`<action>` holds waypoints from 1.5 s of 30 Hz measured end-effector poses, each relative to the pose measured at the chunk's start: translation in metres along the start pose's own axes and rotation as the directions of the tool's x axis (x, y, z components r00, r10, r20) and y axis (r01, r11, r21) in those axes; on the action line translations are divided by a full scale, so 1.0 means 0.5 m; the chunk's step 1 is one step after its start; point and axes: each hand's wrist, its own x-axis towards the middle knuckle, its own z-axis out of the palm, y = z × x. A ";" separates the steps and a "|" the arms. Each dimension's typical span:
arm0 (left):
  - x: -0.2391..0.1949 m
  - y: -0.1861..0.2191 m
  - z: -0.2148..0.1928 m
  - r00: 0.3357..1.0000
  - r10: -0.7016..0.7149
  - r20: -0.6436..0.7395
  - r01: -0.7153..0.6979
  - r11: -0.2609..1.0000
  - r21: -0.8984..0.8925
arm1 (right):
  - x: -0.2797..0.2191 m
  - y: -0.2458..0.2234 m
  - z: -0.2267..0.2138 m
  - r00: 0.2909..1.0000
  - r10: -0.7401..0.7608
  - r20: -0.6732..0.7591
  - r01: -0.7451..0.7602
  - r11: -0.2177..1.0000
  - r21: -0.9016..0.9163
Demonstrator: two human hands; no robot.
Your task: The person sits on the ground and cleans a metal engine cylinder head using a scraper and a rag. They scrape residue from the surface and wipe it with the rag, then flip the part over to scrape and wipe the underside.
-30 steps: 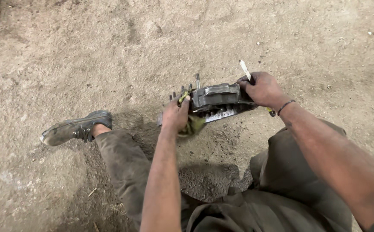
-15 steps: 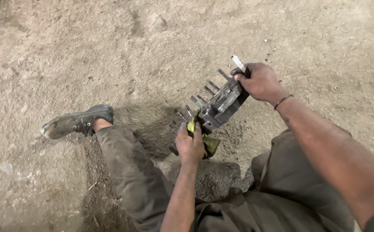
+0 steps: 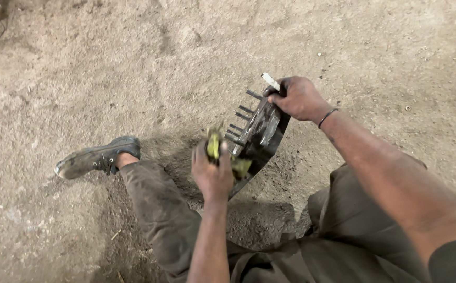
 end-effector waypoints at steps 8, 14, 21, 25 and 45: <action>0.116 0.086 0.068 0.948 0.103 0.300 -0.256 0.808 0.531 | -0.005 0.013 -0.002 0.990 -0.093 -0.103 0.106 0.986 0.126; 0.109 0.052 0.079 0.976 0.036 0.215 -0.122 0.908 0.401 | -0.088 0.004 -0.080 0.995 0.066 -0.076 -0.051 0.981 0.187; 0.116 0.050 0.088 0.976 -0.095 0.198 0.036 0.959 0.282 | -0.183 0.032 -0.027 0.979 0.198 0.049 -0.166 0.914 -0.369; 0.109 0.054 0.085 0.986 -0.052 0.159 0.017 0.976 0.217 | -0.181 0.049 0.004 0.994 -0.035 -0.108 -0.023 0.868 -0.497; 0.111 0.028 0.100 0.997 0.054 0.063 -0.062 0.987 0.146 | -0.191 0.021 0.046 0.990 0.091 -0.108 -0.129 0.893 -0.431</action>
